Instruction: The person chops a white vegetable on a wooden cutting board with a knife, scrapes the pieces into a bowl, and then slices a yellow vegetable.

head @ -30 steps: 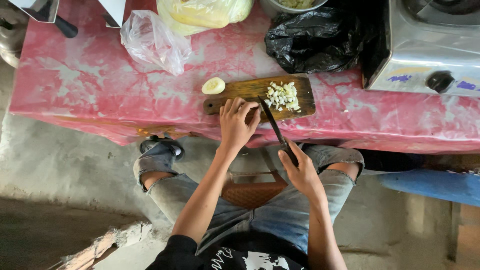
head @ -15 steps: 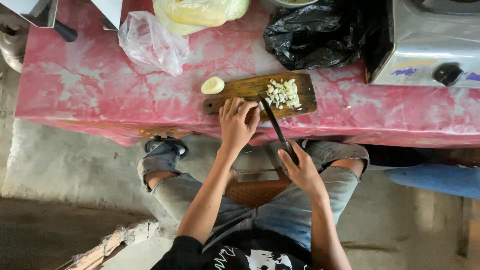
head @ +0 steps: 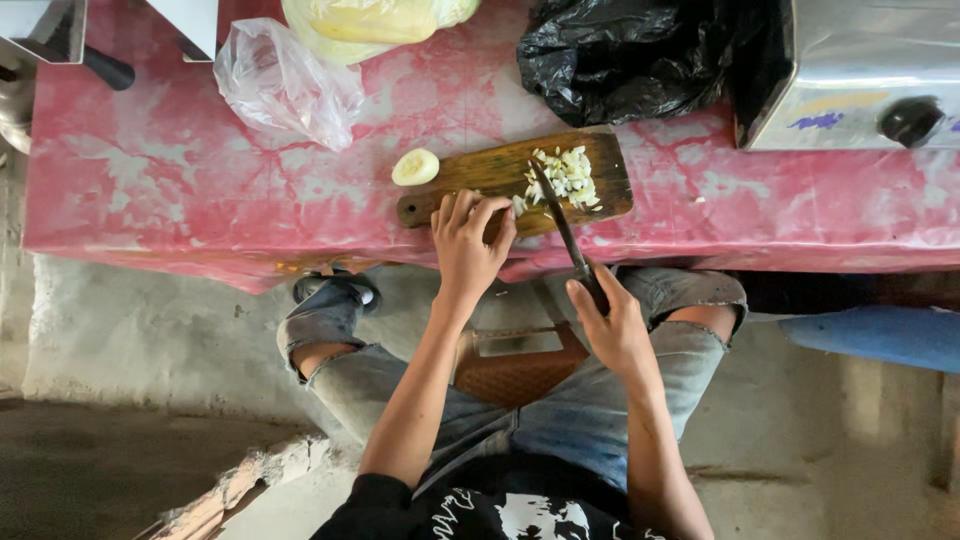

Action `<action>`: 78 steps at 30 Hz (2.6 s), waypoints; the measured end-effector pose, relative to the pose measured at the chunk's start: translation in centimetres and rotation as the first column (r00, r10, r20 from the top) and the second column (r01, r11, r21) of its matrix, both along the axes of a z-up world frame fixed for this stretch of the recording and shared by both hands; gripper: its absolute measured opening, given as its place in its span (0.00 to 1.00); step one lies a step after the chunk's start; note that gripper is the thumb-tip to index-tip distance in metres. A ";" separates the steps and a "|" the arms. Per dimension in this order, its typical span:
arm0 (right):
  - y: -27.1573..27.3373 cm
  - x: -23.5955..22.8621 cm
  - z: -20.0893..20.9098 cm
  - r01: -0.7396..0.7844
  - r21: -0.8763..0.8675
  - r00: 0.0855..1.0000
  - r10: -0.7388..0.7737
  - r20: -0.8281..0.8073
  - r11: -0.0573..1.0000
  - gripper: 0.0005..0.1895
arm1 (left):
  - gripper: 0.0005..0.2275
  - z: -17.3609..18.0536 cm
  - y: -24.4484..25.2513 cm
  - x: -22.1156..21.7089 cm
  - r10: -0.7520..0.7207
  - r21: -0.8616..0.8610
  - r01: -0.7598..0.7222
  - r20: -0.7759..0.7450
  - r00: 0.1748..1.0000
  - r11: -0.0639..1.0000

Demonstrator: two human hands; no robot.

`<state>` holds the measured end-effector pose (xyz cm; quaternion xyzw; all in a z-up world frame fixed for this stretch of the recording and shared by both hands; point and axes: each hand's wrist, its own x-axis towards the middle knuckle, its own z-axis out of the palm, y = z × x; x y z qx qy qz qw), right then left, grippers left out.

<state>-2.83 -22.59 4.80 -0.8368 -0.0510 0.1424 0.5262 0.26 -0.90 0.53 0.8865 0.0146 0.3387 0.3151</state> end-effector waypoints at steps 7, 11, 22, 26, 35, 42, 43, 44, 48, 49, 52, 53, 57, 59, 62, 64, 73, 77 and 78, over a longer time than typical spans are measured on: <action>-0.5 -0.5 1.3 0.040 0.203 0.987 -0.007 -0.162 0.978 0.24 | 0.06 0.1 0.1 0.1 0.010 -0.027 -0.009 0.045 0.999 1.000; -0.5 -0.8 1.5 0.021 0.208 0.986 0.013 -0.163 0.978 0.27 | 0.06 0.1 0.2 -0.1 -0.006 -0.046 0.008 0.038 0.999 0.999; 0.2 -1.2 2.2 -0.016 0.120 0.990 0.032 -0.137 0.993 0.29 | 0.07 0.0 0.7 -0.5 -0.066 -0.058 0.068 0.042 0.997 0.996; 0.2 -1.5 2.1 -0.043 0.042 0.992 0.047 -0.114 0.998 0.29 | 0.07 -0.1 0.6 -0.3 -0.061 -0.080 0.063 0.026 0.998 0.995; 0.2 -1.5 1.2 -0.062 -0.062 0.996 0.058 -0.066 0.996 0.32 | 0.06 -0.5 0.8 -0.3 -0.062 -0.081 0.063 0.018 0.998 0.995; 0.6 -1.5 1.6 -0.055 -0.086 0.998 0.051 -0.047 0.995 0.31 | 0.06 -0.5 0.7 -0.3 -0.062 -0.098 0.061 -0.001 0.998 0.993; 0.6 -1.5 1.7 -0.056 -0.086 0.998 0.052 -0.047 0.995 0.31 | 0.06 -0.5 0.7 -0.2 -0.061 -0.098 0.061 -0.002 0.998 0.993; 0.6 -1.5 1.6 -0.047 -0.087 0.999 0.045 -0.025 0.995 0.30 | 0.06 -0.5 0.7 -0.1 -0.060 -0.089 0.061 0.011 0.998 0.994; 0.8 -1.2 0.5 -0.011 -0.229 1.000 0.004 -0.030 0.973 0.27 | 0.05 -0.6 0.7 -0.3 -0.065 -0.088 0.065 0.003 0.998 0.994; 0.8 -1.1 0.0 -0.007 -0.231 1.000 0.000 -0.029 0.973 0.27 | 0.05 -0.6 0.7 -0.2 -0.069 -0.091 0.069 0.004 0.998 0.993; 0.8 -0.7 -1.3 -0.044 -0.174 0.948 0.096 0.304 0.984 0.23 | 0.05 -0.5 0.6 -0.1 -0.064 -0.079 0.067 0.033 0.997 0.995; 0.7 -0.5 -1.4 -0.073 -0.146 0.939 0.118 0.324 0.987 0.24 | 0.05 -0.3 0.6 -0.1 -0.057 -0.079 0.060 0.038 0.998 0.995; 0.2 0.6 -0.4 -0.067 -0.020 0.983 0.063 -0.174 0.998 0.21 | 0.06 0.0 0.3 -0.2 -0.041 -0.081 0.044 0.035 0.999 0.996; 0.4 1.0 -0.1 0.015 0.144 0.939 0.035 -0.342 0.990 0.22 | 0.06 0.0 0.3 -0.2 -0.021 -0.090 0.024 0.028 0.999 0.996; 0.2 1.3 0.3 0.155 0.327 0.836 0.053 -0.547 0.932 0.24 | 0.06 0.0 0.0 0.1 -0.008 -0.090 0.011 0.037 0.999 0.996; 0.3 1.2 0.2 0.174 0.367 0.800 0.086 -0.594 0.914 0.23 | 0.06 0.0 0.1 0.0 0.003 -0.081 0.001 0.046 0.999 0.997; 0.6 0.0 -1.1 0.021 0.111 0.969 0.007 -0.248 0.994 0.26 | 0.06 -0.4 -0.1 0.2 0.035 -0.071 -0.031 0.063 0.997 0.997; 0.5 0.1 -1.6 -0.082 -0.052 0.996 0.084 0.036 0.995 0.25 | 0.09 -0.6 -0.1 0.2 0.052 -0.057 -0.049 0.052 0.997 0.997; 0.5 0.1 -1.5 -0.050 -0.139 0.999 0.053 0.012 0.989 0.26 | 0.09 -0.6 -0.1 0.2 0.056 -0.045 -0.054 0.047 0.997 0.998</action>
